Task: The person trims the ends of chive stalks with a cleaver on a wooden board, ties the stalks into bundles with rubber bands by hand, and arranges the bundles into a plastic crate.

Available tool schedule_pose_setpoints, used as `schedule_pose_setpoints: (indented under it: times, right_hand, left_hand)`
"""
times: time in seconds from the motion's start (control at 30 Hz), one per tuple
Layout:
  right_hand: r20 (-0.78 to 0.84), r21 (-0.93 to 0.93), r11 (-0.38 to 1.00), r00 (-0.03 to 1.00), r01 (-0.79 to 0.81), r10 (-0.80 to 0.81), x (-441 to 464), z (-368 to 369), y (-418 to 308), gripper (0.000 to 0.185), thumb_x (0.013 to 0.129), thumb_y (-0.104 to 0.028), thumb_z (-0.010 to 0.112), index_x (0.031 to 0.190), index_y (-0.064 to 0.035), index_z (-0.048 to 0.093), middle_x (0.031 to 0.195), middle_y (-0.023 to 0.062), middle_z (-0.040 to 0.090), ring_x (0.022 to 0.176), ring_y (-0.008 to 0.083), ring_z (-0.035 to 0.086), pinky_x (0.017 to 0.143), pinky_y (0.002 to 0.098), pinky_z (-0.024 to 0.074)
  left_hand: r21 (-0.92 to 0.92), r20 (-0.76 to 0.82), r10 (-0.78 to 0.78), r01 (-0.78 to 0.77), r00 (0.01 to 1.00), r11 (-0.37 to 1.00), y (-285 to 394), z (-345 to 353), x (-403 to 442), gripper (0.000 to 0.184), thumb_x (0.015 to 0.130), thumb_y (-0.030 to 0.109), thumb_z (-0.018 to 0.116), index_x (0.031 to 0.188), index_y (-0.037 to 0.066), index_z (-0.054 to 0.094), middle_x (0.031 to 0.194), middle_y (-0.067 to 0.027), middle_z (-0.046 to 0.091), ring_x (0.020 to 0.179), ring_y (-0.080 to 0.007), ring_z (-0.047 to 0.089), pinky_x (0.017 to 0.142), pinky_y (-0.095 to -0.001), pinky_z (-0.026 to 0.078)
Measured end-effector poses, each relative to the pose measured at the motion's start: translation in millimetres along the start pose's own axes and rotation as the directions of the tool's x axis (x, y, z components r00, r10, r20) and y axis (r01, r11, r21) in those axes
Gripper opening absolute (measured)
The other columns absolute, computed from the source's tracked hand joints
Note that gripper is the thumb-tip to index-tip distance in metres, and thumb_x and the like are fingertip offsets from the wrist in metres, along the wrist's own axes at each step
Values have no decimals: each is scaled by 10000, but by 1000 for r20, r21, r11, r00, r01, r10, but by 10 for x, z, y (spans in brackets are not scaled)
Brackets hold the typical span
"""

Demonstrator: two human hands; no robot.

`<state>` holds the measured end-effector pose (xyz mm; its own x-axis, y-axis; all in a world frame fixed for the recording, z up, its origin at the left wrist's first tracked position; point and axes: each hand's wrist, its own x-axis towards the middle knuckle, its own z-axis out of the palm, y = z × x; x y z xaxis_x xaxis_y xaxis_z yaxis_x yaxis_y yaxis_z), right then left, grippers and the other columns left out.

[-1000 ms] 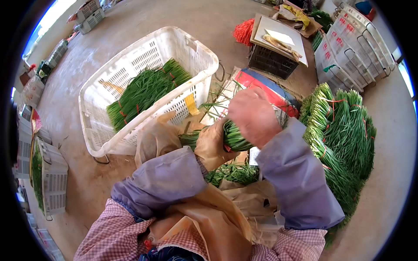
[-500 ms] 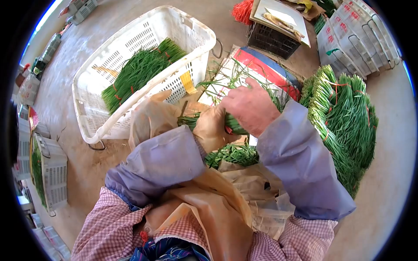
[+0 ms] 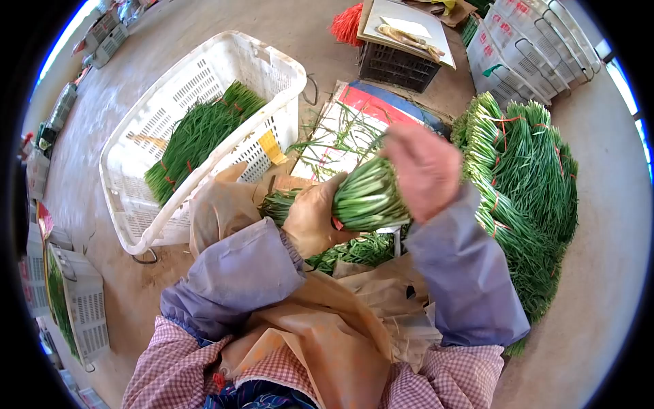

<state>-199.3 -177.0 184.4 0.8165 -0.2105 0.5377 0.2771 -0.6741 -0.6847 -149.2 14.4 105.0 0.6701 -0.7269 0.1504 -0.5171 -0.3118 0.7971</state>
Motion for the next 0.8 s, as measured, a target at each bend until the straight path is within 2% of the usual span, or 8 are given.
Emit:
schedule_pose_setpoints:
  times: [0.13, 0.2, 0.27, 0.33, 0.4, 0.57, 0.7, 0.8]
  right_hand:
    - [-562, 174, 980, 807, -98, 181, 182, -913, -37, 168, 984, -129, 544, 923, -29, 664, 716, 56, 664, 638, 130, 620, 569, 253, 482]
    - [-523, -207, 946, 845, -249, 108, 1, -1276, 258, 195, 967, -162, 572, 847, -39, 665, 707, 34, 655, 616, 121, 597, 555, 253, 449]
    - [-75, -549, 744, 909, -381, 410, -459, -1365, 899, 147, 908, -149, 591, 848, -50, 683, 787, 40, 682, 699, 187, 635, 626, 342, 499]
    - [276, -941, 330, 725, 72, 631, -912, -1029, 964, 169, 838, -113, 618, 948, -30, 714, 858, 87, 709, 790, 285, 676, 720, 436, 533]
    - [279, -598, 785, 876, -162, 394, -1076, -791, 968, 162, 872, -85, 600, 959, 17, 691, 863, 83, 703, 798, 242, 673, 737, 381, 533]
    - [59, 81, 941, 944, -329, 325, -244, -400, 146, 163, 933, -79, 595, 1009, 51, 655, 828, 60, 666, 784, 124, 609, 692, 258, 491]
    - [391, -124, 992, 917, -25, 72, 268, -228, -87, 154, 898, -121, 632, 949, 21, 660, 790, 126, 665, 697, 201, 637, 655, 312, 497]
    - [452, -324, 927, 892, 190, -25, 316, -127, 47, 194, 880, -193, 658, 860, -7, 606, 744, 176, 605, 696, 344, 613, 621, 423, 478]
  left_hand:
    - [-79, 41, -118, 121, 992, 989, -76, 31, -1, 912, 609, 227, 875, 1371, 12, 421, 1108, -212, 643, 1086, -379, 611, 979, -454, 451]
    - [-92, 70, -177, 183, 982, 979, -54, -58, 13, 750, 753, 274, 827, 1360, 45, 451, 1171, -164, 648, 1130, -308, 619, 927, -427, 510]
    - [-736, 118, -234, 243, 965, 632, -416, 254, 80, 577, 879, 264, 686, 1364, 64, 446, 1245, -157, 609, 1151, -323, 604, 906, -475, 529]
    - [-936, 179, -214, 233, 960, 263, -514, 328, 138, 494, 949, 236, 605, 1380, 82, 420, 1307, -151, 564, 1180, -328, 583, 895, -504, 543]
    - [-955, 216, -168, 244, 962, 169, -435, 252, 156, 503, 961, 189, 583, 1409, 98, 373, 1355, -146, 512, 1217, -323, 557, 896, -514, 551]
    - [-745, 132, -92, 160, 987, 647, -192, 168, 54, 936, 665, 14, 856, 1430, 12, 316, 1328, -129, 541, 1201, -245, 559, 1025, -379, 483]
    - [-193, 123, -143, 165, 982, 967, -58, 41, 48, 960, 610, 148, 901, 1394, -25, 376, 1245, -151, 596, 1167, -236, 580, 1026, -340, 460]
    - [-202, 133, -131, 156, 982, 967, 22, -63, 55, 951, 601, 184, 906, 1378, -30, 401, 1204, -165, 629, 1121, -256, 616, 1003, -349, 476]
